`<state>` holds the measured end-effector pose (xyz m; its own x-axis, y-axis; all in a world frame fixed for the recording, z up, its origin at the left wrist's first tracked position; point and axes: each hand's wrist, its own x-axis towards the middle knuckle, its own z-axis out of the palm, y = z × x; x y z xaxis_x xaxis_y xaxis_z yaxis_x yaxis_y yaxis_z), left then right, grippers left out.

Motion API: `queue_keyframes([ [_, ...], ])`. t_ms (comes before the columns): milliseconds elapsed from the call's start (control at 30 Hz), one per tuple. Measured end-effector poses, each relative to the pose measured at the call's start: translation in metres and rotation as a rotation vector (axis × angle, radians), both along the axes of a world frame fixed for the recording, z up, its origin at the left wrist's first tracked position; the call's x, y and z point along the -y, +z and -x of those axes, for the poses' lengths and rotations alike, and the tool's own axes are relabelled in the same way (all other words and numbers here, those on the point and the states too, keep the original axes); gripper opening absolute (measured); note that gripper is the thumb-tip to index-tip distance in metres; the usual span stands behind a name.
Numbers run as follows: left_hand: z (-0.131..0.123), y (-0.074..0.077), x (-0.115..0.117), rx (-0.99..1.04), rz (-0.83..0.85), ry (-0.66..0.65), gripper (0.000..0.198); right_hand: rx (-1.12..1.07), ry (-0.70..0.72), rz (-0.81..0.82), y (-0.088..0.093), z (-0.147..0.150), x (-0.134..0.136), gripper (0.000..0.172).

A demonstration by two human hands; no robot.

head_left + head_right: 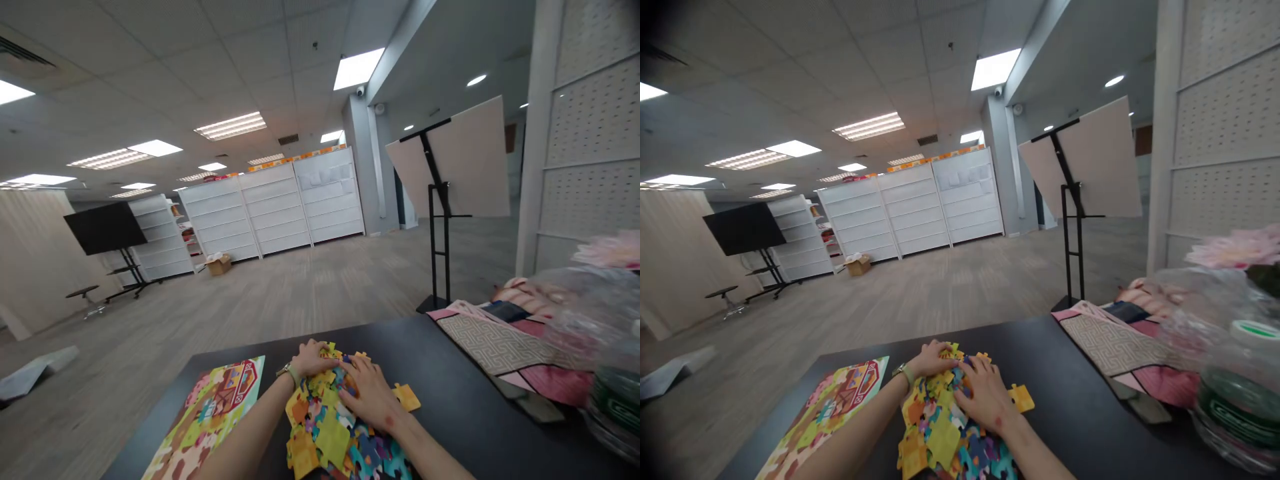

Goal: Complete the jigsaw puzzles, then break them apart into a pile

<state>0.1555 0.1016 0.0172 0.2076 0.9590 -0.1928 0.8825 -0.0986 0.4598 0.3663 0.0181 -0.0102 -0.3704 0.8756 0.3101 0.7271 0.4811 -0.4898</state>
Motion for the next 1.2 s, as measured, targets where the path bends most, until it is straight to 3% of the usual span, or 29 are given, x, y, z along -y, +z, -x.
queue_keyframes([
  [200, 0.008, -0.005, -0.004, 0.143, 0.071, 0.008, 0.039, 0.015, 0.003, 0.04, -0.002, 0.002, 0.001, 0.063],
  [400, -0.002, 0.004, -0.01, 0.188, 0.098, -0.02, 0.035, -0.023, 0.003, 0.015, 0.007, 0.004, 0.009, 0.05],
  [500, -0.01, 0.017, -0.009, 0.174, 0.108, -0.103, 0.049, -0.052, -0.022, 0.012, 0.011, 0.004, 0.012, 0.046],
  [600, -0.015, 0.03, 0.006, 0.171, 0.087, -0.196, 0.072, -0.077, -0.063, 0.03, 0.01, 0.003, 0.013, 0.05],
  [733, -0.018, 0.037, 0.051, 0.236, 0.004, -0.281, 0.092, -0.102, -0.061, 0.052, 0.004, -0.002, 0.01, 0.08],
  [800, -0.016, 0.036, 0.072, 0.312, -0.003, -0.324, 0.095, -0.121, -0.017, 0.075, 0.002, -0.005, 0.008, 0.091],
  [900, -0.006, 0.033, 0.085, 0.425, -0.024, -0.357, 0.079, -0.127, 0.036, 0.124, 0.003, -0.008, 0.006, 0.095],
  [1000, 0.006, 0.029, 0.07, 0.375, -0.111, -0.286, 0.067, -0.068, 0.062, 0.128, 0.008, -0.006, 0.008, 0.082],
  [1100, 0.013, 0.02, 0.036, 0.302, -0.158, -0.214, 0.059, -0.043, 0.063, 0.117, 0.013, -0.004, 0.009, 0.062],
  [1200, 0.01, 0.009, -0.002, 0.238, -0.172, -0.157, 0.051, -0.041, 0.057, 0.109, 0.015, -0.005, 0.009, 0.059],
])
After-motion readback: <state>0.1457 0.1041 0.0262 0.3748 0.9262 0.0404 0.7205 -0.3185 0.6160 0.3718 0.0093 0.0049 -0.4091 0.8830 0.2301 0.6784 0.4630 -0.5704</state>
